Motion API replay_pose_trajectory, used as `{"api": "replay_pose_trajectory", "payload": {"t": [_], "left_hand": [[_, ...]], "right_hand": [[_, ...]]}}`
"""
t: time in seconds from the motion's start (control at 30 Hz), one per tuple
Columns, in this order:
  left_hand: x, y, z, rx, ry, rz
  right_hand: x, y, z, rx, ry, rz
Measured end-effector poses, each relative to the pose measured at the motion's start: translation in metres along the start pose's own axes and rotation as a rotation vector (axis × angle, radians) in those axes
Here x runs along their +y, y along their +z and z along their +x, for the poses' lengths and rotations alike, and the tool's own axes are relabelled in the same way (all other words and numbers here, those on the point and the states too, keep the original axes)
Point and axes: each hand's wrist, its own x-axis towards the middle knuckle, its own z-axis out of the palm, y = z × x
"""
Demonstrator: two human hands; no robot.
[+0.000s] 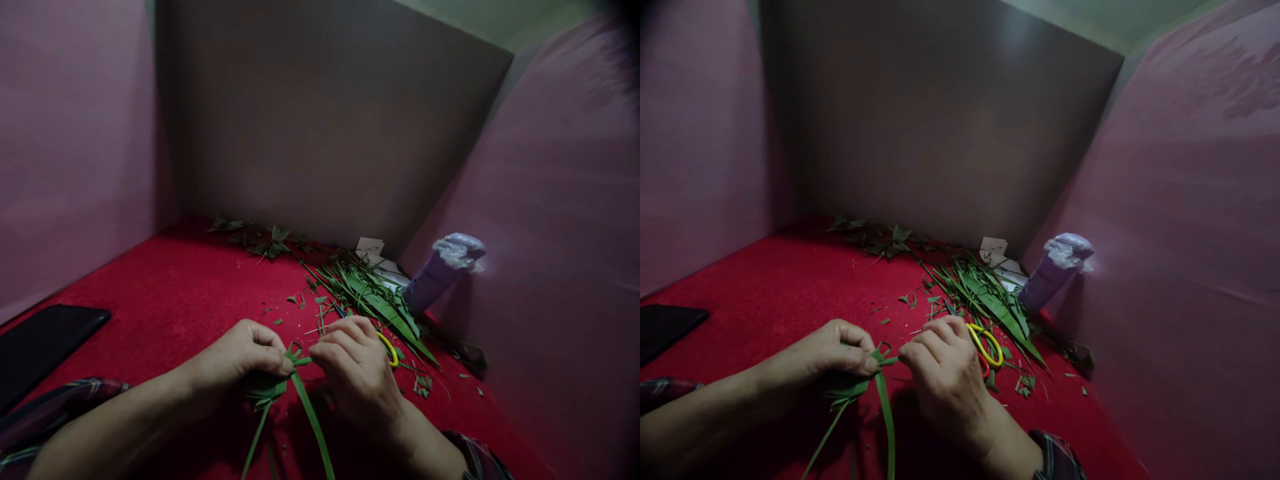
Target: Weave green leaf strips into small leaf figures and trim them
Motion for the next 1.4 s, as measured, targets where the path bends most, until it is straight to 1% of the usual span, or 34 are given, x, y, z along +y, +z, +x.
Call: {"api": "replay_pose_trajectory", "payload": {"t": [0.13, 0.27, 0.43, 0.57, 0.63, 0.73, 0.83, 0.93, 1.1, 1.27, 1.4], "left_hand": [[-0.001, 0.0, 0.001, 0.014, 0.007, -0.033], [-0.001, -0.002, 0.0, -0.001, 0.035, -0.075], [0.0, -0.003, -0.002, 0.019, 0.094, -0.087], [0.002, -0.002, -0.004, 0.019, 0.101, -0.14], [0.002, -0.002, -0.004, 0.028, 0.106, -0.157], [0.001, -0.002, -0.004, 0.03, 0.118, -0.164], [-0.002, -0.002, -0.002, 0.01, 0.107, -0.169], [-0.006, -0.002, 0.0, -0.005, 0.09, -0.148], [-0.007, 0.001, 0.0, 0.0, 0.091, -0.098], [-0.008, 0.002, 0.0, 0.005, 0.096, -0.07], [-0.008, 0.003, -0.001, -0.031, 0.082, -0.066]], "right_hand": [[0.001, -0.002, 0.001, 0.071, 0.021, -0.028], [-0.003, -0.003, 0.0, 0.008, 0.083, -0.016], [-0.004, -0.004, 0.001, -0.128, 0.191, 0.146], [0.0, -0.005, 0.003, -0.156, 0.283, 0.244], [0.001, -0.008, 0.005, -0.201, 0.329, 0.31], [-0.001, -0.012, 0.008, -0.282, 0.414, 0.504], [-0.005, -0.012, 0.006, -0.317, 0.539, 0.677], [-0.008, -0.006, 0.001, -0.298, 0.653, 0.777], [-0.012, 0.005, -0.002, -0.214, 0.763, 0.97], [-0.015, 0.008, 0.0, -0.122, 0.906, 1.215], [-0.015, 0.009, 0.002, -0.081, 0.972, 1.294]]}}
